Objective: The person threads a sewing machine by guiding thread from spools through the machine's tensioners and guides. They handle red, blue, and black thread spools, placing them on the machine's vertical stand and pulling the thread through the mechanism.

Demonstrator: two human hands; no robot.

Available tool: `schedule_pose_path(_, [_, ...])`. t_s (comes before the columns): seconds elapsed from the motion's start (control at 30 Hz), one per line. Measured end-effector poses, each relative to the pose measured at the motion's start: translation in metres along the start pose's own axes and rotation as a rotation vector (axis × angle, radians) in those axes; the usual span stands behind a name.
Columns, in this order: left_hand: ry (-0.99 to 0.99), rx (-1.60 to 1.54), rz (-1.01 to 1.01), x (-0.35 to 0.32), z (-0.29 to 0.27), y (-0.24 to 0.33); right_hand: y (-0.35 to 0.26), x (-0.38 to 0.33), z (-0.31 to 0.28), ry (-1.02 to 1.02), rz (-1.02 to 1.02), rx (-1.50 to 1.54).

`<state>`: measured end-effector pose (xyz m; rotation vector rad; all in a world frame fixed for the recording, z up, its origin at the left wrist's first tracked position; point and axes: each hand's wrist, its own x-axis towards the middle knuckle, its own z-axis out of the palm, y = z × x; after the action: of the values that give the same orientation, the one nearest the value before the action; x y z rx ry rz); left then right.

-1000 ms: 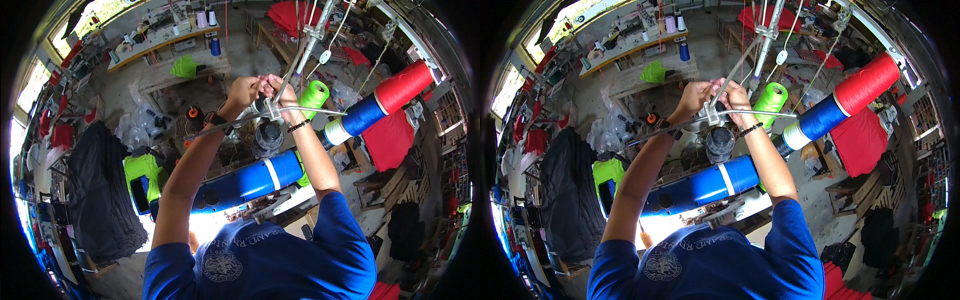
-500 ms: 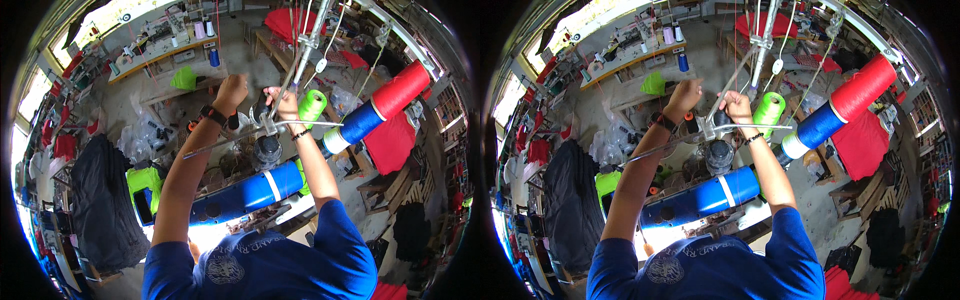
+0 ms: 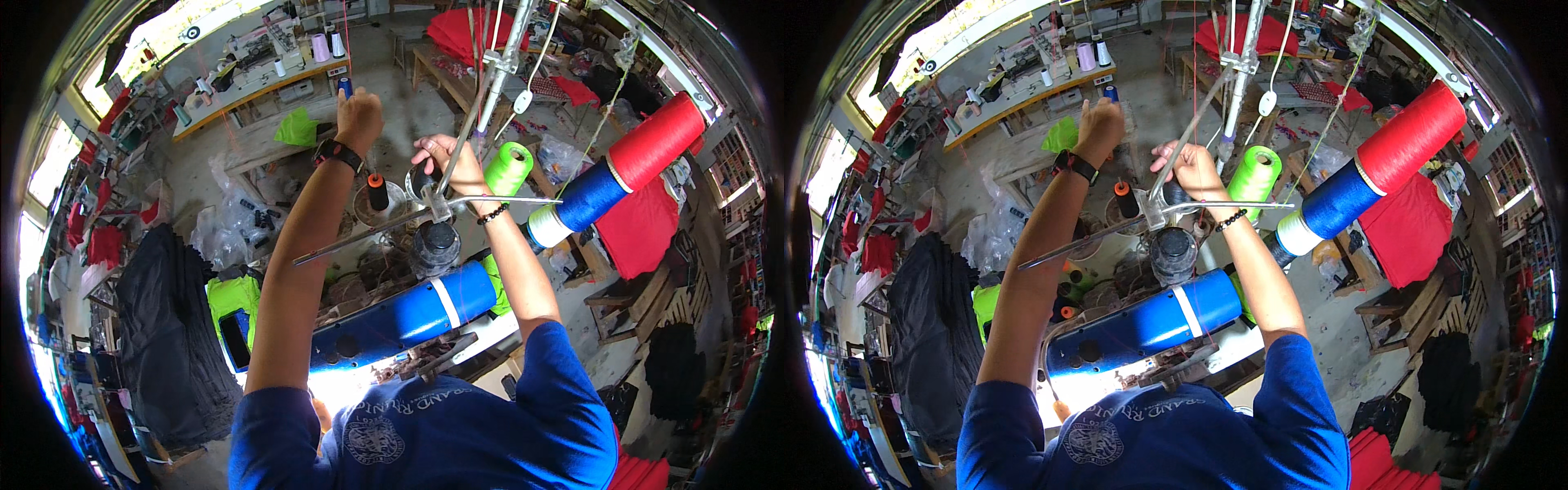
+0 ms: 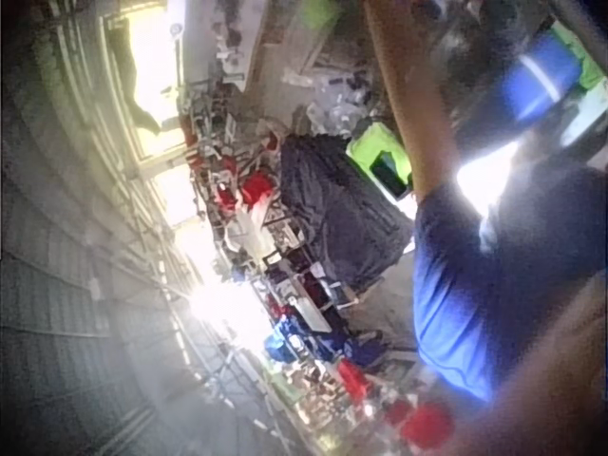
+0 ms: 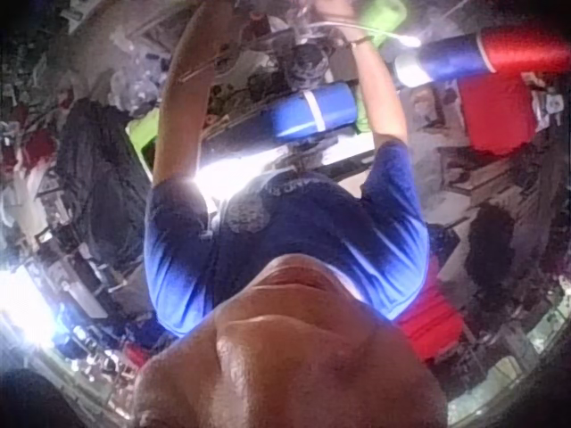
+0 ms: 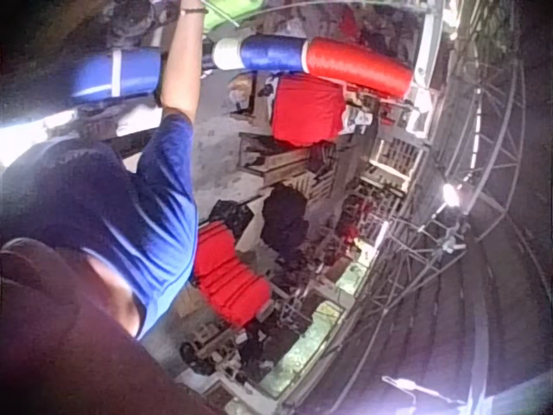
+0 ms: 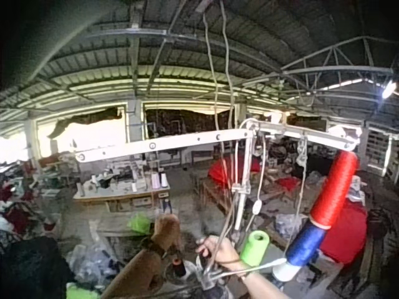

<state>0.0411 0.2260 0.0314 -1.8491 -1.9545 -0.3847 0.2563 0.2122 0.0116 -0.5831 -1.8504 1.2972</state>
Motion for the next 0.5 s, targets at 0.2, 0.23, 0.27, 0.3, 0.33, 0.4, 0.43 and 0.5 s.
schedule_pose_path(0.2, [0.492,-0.922,-0.189,-0.015,-0.034,0.025,-0.018,0.035,0.000,-0.001,-0.128,-0.100])
schedule_pose_path(0.23, [0.483,-1.122,-0.202,-0.024,-0.032,0.031,-0.025,0.040,0.001,-0.017,-0.152,-0.124])
schedule_pose_path(0.27, [0.470,-1.320,-0.218,-0.038,-0.024,0.037,-0.030,0.046,0.002,-0.035,-0.175,-0.146])
schedule_pose_path(0.3, [0.454,-1.519,-0.231,-0.047,-0.017,0.042,-0.033,0.052,0.003,-0.054,-0.198,-0.168])
schedule_pose_path(0.33, [0.378,-1.661,-0.260,-0.049,-0.012,0.048,-0.022,0.061,-0.002,-0.060,-0.225,-0.143])
schedule_pose_path(0.4, [0.208,-1.929,-0.328,-0.053,-0.007,0.057,-0.015,0.073,-0.008,-0.018,-0.285,-0.181])
schedule_pose_path(0.43, [0.169,-2.023,-0.374,-0.053,-0.010,0.058,-0.018,0.076,-0.006,-0.006,-0.317,-0.199])
schedule_pose_path(0.5, [0.082,-2.211,-0.466,-0.053,-0.016,0.060,-0.026,0.077,-0.006,-0.015,-0.350,-0.283])
